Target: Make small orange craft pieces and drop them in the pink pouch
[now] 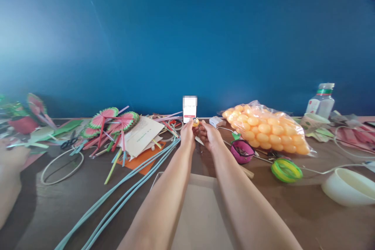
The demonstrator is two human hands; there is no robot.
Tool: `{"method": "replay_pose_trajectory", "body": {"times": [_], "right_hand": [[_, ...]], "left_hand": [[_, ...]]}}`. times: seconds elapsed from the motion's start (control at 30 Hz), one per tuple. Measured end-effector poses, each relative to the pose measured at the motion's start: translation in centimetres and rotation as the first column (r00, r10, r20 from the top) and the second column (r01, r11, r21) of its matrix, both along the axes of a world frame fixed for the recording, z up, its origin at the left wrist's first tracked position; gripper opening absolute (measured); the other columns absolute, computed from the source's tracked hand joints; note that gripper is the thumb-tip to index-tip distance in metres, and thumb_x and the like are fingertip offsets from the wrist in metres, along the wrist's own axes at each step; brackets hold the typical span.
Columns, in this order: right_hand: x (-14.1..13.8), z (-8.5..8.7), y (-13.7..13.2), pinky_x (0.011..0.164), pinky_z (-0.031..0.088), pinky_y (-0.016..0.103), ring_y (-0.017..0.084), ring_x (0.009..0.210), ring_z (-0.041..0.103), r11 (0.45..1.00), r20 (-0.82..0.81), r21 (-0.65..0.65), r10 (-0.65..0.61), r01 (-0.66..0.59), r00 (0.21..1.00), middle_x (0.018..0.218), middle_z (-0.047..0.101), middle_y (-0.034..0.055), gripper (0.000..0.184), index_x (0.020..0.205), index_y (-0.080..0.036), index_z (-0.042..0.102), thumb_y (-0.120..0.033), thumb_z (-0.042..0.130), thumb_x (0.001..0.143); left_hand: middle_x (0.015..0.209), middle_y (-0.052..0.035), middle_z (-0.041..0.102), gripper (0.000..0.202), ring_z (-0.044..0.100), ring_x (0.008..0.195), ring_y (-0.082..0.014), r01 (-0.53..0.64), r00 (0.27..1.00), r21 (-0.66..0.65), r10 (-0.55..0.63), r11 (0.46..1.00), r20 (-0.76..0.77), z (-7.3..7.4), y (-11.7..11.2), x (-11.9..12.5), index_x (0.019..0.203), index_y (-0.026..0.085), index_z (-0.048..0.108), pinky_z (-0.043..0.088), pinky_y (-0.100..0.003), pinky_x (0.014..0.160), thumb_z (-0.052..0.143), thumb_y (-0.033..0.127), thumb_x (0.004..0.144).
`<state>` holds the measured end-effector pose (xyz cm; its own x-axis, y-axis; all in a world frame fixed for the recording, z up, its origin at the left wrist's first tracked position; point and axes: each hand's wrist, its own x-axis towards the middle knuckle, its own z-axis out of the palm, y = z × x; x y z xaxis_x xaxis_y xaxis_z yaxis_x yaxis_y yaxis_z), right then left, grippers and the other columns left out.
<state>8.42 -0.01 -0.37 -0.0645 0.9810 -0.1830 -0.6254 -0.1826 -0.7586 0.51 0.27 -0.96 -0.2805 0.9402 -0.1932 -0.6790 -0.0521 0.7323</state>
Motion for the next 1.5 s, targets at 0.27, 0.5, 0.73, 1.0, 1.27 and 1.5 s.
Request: {"method": "replay_pose_trajectory", "body": {"times": [0.27,0.5,0.73,1.0,1.27,1.5], "right_hand": [[-0.1,-0.3,-0.2,0.029,0.015,0.016,0.002,0.034,0.026,0.996,0.082,0.086,0.032,-0.039,0.996,0.048,0.041,-0.0087,0.032,0.067,-0.019,0.055,-0.033,0.085,0.066],[0.0,-0.1,-0.3,0.032,0.019,0.018,0.004,0.034,0.032,0.985,0.109,0.129,0.101,-0.115,0.989,0.046,0.048,-0.0068,0.026,0.078,-0.016,0.065,-0.031,0.082,0.067],[-0.3,-0.7,0.0,0.042,0.040,0.020,0.010,0.046,0.053,0.990,0.126,0.135,0.014,-0.031,0.992,0.056,0.060,-0.0030,0.029,0.086,-0.018,0.067,-0.031,0.083,0.066],[-0.1,-0.3,-0.3,0.037,0.030,0.021,0.008,0.038,0.043,0.984,0.239,0.145,0.067,-0.104,0.969,0.047,0.050,-0.0068,0.038,0.085,-0.018,0.067,-0.045,0.083,0.064],[0.0,-0.4,-0.1,0.039,0.034,0.022,0.011,0.043,0.050,0.986,0.299,0.136,0.049,-0.093,0.953,0.051,0.056,-0.0038,0.040,0.091,-0.018,0.067,-0.046,0.081,0.066],[-0.5,-1.3,0.4,0.050,0.046,0.024,0.013,0.055,0.060,0.977,0.222,0.201,-0.118,0.073,0.968,0.068,0.068,-0.0015,0.049,0.101,-0.019,0.067,-0.042,0.083,0.060]], "left_hand": [[0.065,-0.0024,0.062,0.026,0.056,0.055,-0.0091,0.016,0.998,0.003,-0.016,1.000,-0.068,0.1,-0.2,0.2,0.077,0.012,0.067,0.046,-0.022,0.059,0.076,0.036,0.076],[0.066,-0.0031,0.063,0.026,0.058,0.055,-0.0104,0.021,0.995,0.034,-0.018,0.999,-0.094,-0.2,-0.1,0.3,0.080,0.012,0.068,0.047,-0.024,0.060,0.076,0.036,0.075],[0.067,-0.0029,0.063,0.029,0.057,0.056,-0.0098,0.000,0.994,0.024,0.003,1.000,-0.107,-0.6,0.2,0.3,0.080,0.012,0.068,0.047,-0.023,0.059,0.077,0.038,0.073],[0.062,-0.0006,0.059,0.028,0.054,0.054,-0.0086,-0.009,0.996,-0.015,0.007,1.000,-0.092,-0.1,0.0,0.3,0.076,0.012,0.066,0.046,-0.022,0.057,0.077,0.038,0.074],[0.063,-0.0008,0.059,0.029,0.055,0.054,-0.0082,-0.007,0.994,-0.023,0.004,1.000,-0.109,-0.2,0.0,0.3,0.079,0.012,0.066,0.046,-0.021,0.057,0.075,0.039,0.076],[0.066,-0.0018,0.061,0.029,0.056,0.056,-0.0090,0.014,0.992,-0.007,-0.015,1.000,-0.129,-0.3,0.1,0.4,0.082,0.012,0.067,0.045,-0.020,0.056,0.075,0.039,0.075]]}}
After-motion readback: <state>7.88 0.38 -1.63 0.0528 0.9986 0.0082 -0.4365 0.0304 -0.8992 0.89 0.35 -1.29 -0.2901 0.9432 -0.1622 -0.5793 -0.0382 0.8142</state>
